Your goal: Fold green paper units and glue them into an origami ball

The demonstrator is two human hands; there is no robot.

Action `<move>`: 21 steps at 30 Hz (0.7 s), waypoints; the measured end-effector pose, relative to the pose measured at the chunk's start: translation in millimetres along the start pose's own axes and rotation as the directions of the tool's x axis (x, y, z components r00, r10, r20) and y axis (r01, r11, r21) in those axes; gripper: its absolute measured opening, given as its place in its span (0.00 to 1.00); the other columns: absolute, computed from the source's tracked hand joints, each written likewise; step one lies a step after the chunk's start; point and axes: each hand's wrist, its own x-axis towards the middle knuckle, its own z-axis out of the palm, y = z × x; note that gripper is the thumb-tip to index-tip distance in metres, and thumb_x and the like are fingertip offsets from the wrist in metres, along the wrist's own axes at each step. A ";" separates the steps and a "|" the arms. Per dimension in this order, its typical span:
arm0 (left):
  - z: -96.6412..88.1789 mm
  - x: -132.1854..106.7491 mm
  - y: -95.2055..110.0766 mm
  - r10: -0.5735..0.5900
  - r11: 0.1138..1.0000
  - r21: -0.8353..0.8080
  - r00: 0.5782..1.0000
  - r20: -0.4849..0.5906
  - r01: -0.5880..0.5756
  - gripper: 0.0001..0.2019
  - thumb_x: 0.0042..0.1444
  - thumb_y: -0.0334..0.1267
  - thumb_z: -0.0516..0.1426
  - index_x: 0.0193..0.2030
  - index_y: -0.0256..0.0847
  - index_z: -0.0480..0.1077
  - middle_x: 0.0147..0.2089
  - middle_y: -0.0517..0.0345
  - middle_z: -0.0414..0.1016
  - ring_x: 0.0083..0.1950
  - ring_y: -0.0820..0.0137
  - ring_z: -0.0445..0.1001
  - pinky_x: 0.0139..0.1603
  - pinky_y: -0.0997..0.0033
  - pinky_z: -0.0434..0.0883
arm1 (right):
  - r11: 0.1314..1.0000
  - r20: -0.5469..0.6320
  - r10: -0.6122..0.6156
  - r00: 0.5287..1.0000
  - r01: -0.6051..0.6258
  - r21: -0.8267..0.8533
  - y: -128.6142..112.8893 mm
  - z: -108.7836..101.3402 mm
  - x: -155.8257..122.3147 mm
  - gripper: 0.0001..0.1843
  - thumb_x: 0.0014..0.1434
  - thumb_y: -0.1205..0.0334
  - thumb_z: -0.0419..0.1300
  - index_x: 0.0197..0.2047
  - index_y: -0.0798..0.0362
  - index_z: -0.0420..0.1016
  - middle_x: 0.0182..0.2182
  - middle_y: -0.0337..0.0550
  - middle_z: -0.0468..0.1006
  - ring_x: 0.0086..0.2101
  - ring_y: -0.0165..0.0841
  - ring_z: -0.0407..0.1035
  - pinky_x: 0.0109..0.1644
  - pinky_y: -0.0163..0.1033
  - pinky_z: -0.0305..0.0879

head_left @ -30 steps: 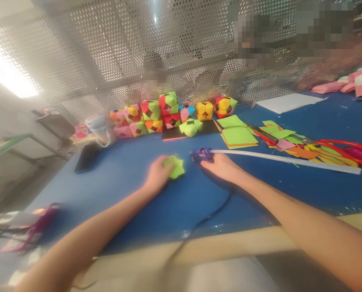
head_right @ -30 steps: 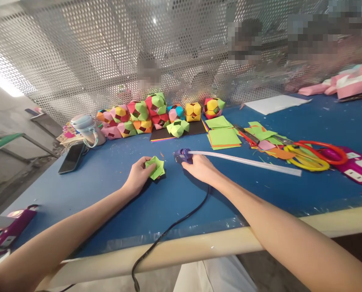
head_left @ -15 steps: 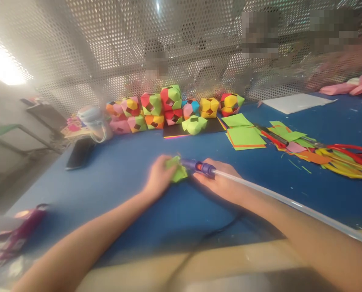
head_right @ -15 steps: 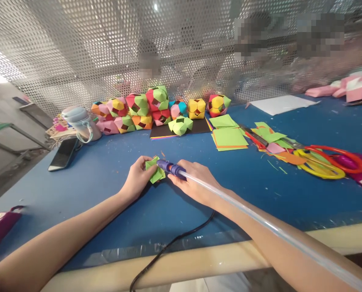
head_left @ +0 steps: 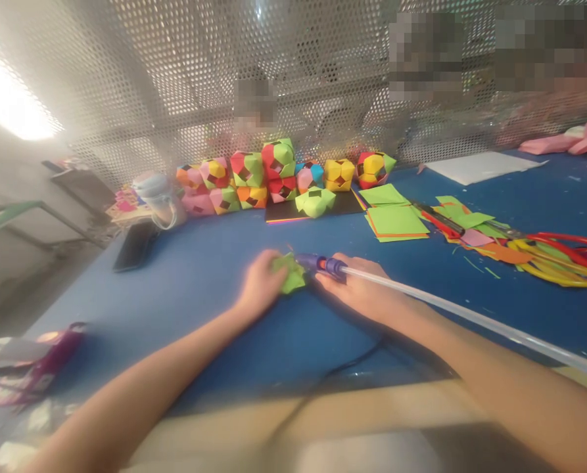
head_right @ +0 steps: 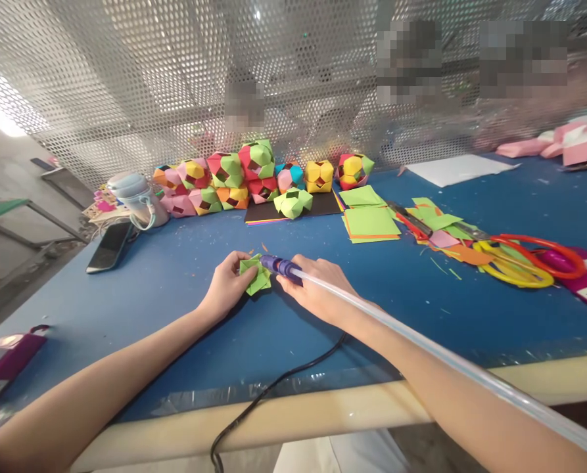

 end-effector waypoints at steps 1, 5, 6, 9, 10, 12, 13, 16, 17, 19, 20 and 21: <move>0.1 -0.1 0.1 0.002 1.000 0.002 1.000 -0.001 -0.002 0.09 0.50 0.37 0.54 0.38 0.39 0.68 0.29 0.62 0.68 0.31 0.72 0.66 0.34 0.73 0.65 | 1.000 0.009 0.012 1.000 -0.012 -0.002 -0.3 -0.5 0.0 0.11 0.59 0.53 0.52 0.34 0.51 0.68 0.26 0.41 0.76 0.27 0.34 0.69 0.28 0.35 0.50; 0.8 0.0 0.0 0.026 1.000 -0.017 1.000 0.016 -0.025 0.08 0.51 0.37 0.54 0.37 0.38 0.67 0.28 0.62 0.68 0.31 0.73 0.66 0.34 0.73 0.65 | 1.000 0.010 0.003 1.000 -0.003 -0.010 -2.4 -2.7 -0.1 0.12 0.60 0.52 0.52 0.35 0.51 0.69 0.26 0.41 0.76 0.27 0.34 0.69 0.28 0.34 0.50; 0.8 0.1 0.2 0.028 0.999 -0.015 1.000 0.014 -0.028 0.08 0.51 0.38 0.54 0.37 0.38 0.67 0.28 0.61 0.68 0.31 0.72 0.66 0.34 0.73 0.65 | 1.000 0.010 -0.005 1.000 0.005 -0.014 -2.9 -3.2 0.0 0.12 0.60 0.52 0.52 0.35 0.51 0.69 0.26 0.41 0.76 0.27 0.34 0.69 0.28 0.34 0.50; 0.5 -0.2 1.3 0.025 1.000 0.010 1.000 0.002 -0.025 0.08 0.51 0.38 0.54 0.37 0.38 0.67 0.29 0.61 0.67 0.32 0.72 0.66 0.34 0.73 0.64 | 0.999 0.028 0.010 1.000 -0.009 -0.035 -3.8 -4.6 0.0 0.12 0.60 0.52 0.52 0.34 0.51 0.69 0.25 0.41 0.76 0.27 0.35 0.70 0.27 0.34 0.50; 0.4 -0.3 1.7 0.026 1.000 0.014 1.000 0.002 -0.026 0.07 0.51 0.37 0.54 0.37 0.38 0.67 0.29 0.61 0.67 0.32 0.72 0.66 0.34 0.73 0.64 | 0.999 0.033 0.020 0.999 -0.018 -0.040 -4.0 -4.9 -0.1 0.12 0.60 0.52 0.52 0.34 0.51 0.69 0.25 0.41 0.76 0.27 0.35 0.70 0.27 0.34 0.50; 0.3 -0.6 2.3 0.036 0.999 0.012 0.999 0.011 -0.036 0.07 0.51 0.37 0.54 0.37 0.39 0.67 0.29 0.62 0.67 0.32 0.72 0.66 0.34 0.73 0.64 | 0.999 0.028 0.020 0.999 -0.019 -0.047 -4.2 -5.0 -0.2 0.12 0.60 0.52 0.52 0.35 0.51 0.69 0.25 0.41 0.76 0.28 0.35 0.70 0.28 0.35 0.50; 0.3 -0.7 2.5 0.040 0.999 0.013 0.999 0.012 -0.040 0.07 0.51 0.37 0.53 0.37 0.39 0.67 0.29 0.62 0.67 0.32 0.73 0.66 0.34 0.73 0.64 | 0.999 0.019 0.012 1.000 -0.011 -0.050 -4.3 -4.8 -0.3 0.12 0.60 0.52 0.51 0.35 0.51 0.69 0.26 0.41 0.76 0.28 0.35 0.70 0.28 0.35 0.50; 0.4 -1.0 2.7 0.038 0.999 0.029 0.999 -0.001 -0.038 0.07 0.51 0.37 0.54 0.36 0.39 0.67 0.29 0.62 0.67 0.31 0.73 0.66 0.35 0.73 0.64 | 0.998 0.014 0.007 1.000 -0.006 -0.066 -4.5 -4.6 -0.7 0.13 0.59 0.51 0.52 0.34 0.51 0.69 0.25 0.41 0.77 0.27 0.35 0.70 0.28 0.35 0.50; 0.5 -1.0 2.6 0.034 0.999 0.034 0.999 -0.006 -0.033 0.07 0.51 0.37 0.54 0.36 0.39 0.67 0.29 0.62 0.67 0.31 0.73 0.66 0.35 0.73 0.64 | 0.997 0.018 0.018 1.000 -0.017 -0.072 -4.7 -4.8 -0.9 0.13 0.59 0.51 0.52 0.34 0.51 0.69 0.25 0.41 0.77 0.26 0.35 0.70 0.28 0.35 0.50; 0.7 -0.9 2.2 0.029 0.999 0.033 1.000 -0.003 -0.029 0.07 0.50 0.36 0.54 0.37 0.39 0.67 0.29 0.62 0.67 0.31 0.73 0.65 0.35 0.73 0.64 | 0.996 0.026 0.035 0.999 -0.033 -0.078 -5.1 -5.6 -1.2 0.13 0.60 0.51 0.51 0.34 0.51 0.69 0.25 0.41 0.77 0.26 0.35 0.70 0.27 0.35 0.50; 0.8 -0.8 2.0 0.030 0.999 0.026 1.000 0.005 -0.030 0.07 0.50 0.36 0.54 0.37 0.39 0.67 0.29 0.62 0.67 0.31 0.73 0.65 0.34 0.73 0.64 | 0.996 0.023 0.035 0.999 -0.033 -0.079 -5.3 -5.9 -1.3 0.13 0.60 0.51 0.51 0.34 0.51 0.69 0.25 0.41 0.77 0.26 0.35 0.70 0.27 0.35 0.50; 0.9 -0.7 1.8 0.032 0.999 0.018 0.999 0.014 -0.033 0.07 0.51 0.37 0.54 0.37 0.39 0.67 0.29 0.62 0.67 0.31 0.73 0.65 0.34 0.73 0.64 | 0.997 0.016 0.027 1.000 -0.026 -0.078 -5.6 -6.0 -1.3 0.13 0.60 0.51 0.51 0.34 0.51 0.69 0.25 0.41 0.77 0.27 0.35 0.70 0.27 0.35 0.50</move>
